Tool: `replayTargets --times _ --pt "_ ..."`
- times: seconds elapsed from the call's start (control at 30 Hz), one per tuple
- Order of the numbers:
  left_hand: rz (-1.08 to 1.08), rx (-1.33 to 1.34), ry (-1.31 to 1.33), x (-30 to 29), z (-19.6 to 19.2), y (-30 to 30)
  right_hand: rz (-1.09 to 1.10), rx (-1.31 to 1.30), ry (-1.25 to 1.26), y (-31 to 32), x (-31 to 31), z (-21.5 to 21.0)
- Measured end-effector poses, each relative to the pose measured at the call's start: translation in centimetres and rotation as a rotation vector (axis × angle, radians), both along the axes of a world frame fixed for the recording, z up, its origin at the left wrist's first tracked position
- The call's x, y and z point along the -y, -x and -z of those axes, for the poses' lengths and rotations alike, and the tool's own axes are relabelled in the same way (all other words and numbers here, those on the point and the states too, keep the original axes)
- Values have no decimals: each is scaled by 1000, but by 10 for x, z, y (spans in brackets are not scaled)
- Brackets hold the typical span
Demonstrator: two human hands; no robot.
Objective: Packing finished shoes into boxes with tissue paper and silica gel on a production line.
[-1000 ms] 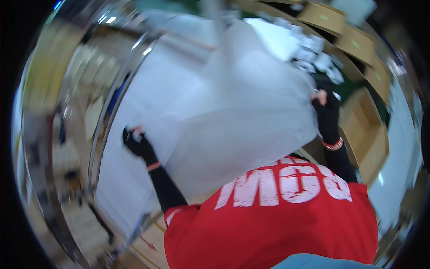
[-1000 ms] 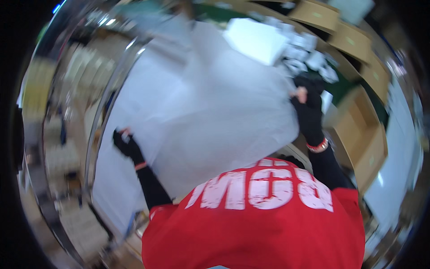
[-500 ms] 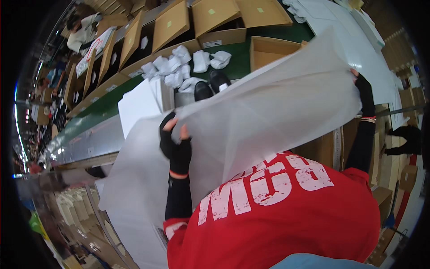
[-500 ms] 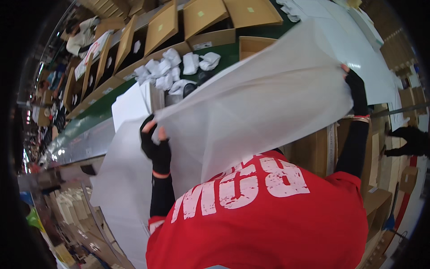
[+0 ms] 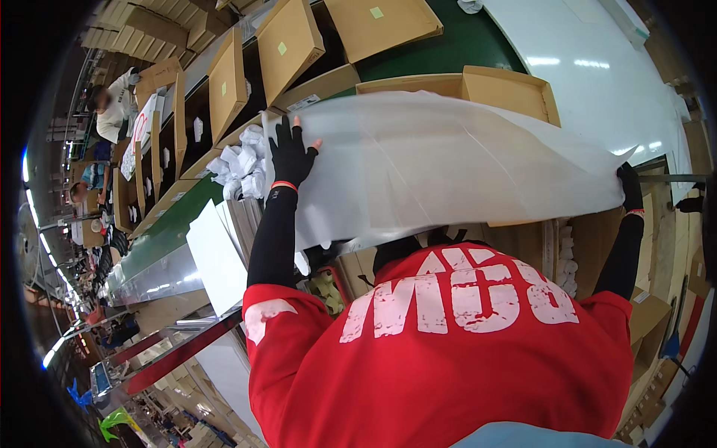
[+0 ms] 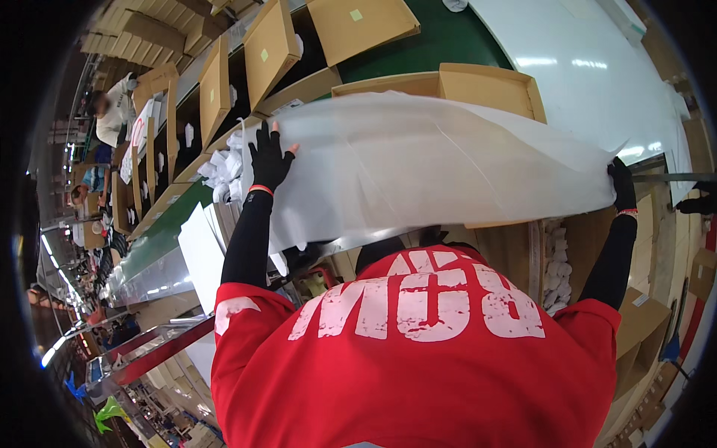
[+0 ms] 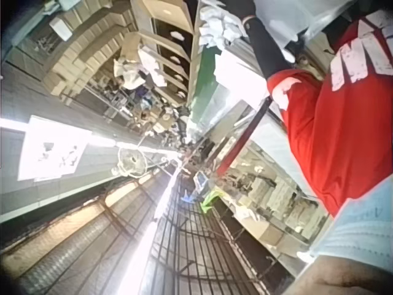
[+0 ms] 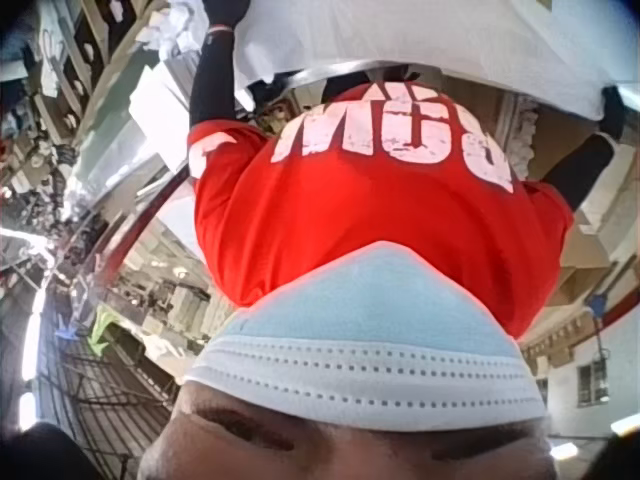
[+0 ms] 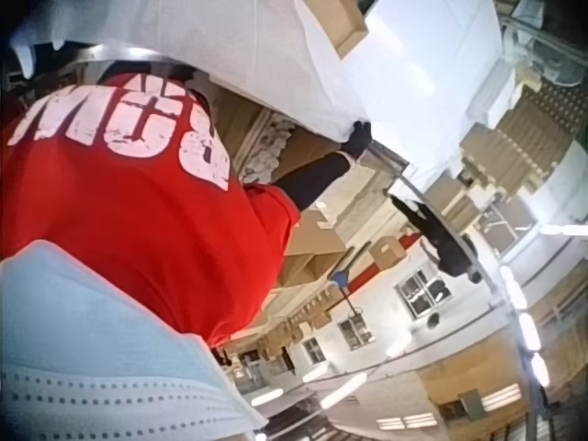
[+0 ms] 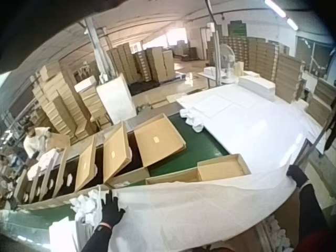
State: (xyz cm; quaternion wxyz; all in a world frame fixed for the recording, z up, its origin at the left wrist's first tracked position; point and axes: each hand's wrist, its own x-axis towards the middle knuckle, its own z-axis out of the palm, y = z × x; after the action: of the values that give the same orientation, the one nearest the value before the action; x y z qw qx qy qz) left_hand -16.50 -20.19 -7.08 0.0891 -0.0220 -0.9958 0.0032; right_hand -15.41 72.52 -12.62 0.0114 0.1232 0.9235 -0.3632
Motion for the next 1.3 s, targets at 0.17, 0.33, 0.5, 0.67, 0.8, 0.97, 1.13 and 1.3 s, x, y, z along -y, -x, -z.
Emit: replayTargets --times 0.17,0.33,0.5,0.67,0.8,0.97,1.13,1.3 --pt "-244 -177 -466 84 30 18 -14 93 58 27 -53 33" --pt "-99 -277 -270 66 -19 12 108 393 -569 36 -63 14" --pt "-202 -26 -495 13 -89 -78 11 -319 -1110 77 122 -78" --pt "-597 189 -750 80 -55 -132 -233 -687 -1004 122 267 -60" --pt "-663 183 -1098 37 -80 -141 -344 -371 -1011 150 333 -25" --pt "-253 -163 -588 -5 -94 -131 -487 -273 -897 157 383 -22" --pt "232 16 -177 -79 -158 -70 -526 -340 -914 171 374 -5" --pt "735 -56 23 -116 -96 -9 -537 -401 -890 181 376 -10"
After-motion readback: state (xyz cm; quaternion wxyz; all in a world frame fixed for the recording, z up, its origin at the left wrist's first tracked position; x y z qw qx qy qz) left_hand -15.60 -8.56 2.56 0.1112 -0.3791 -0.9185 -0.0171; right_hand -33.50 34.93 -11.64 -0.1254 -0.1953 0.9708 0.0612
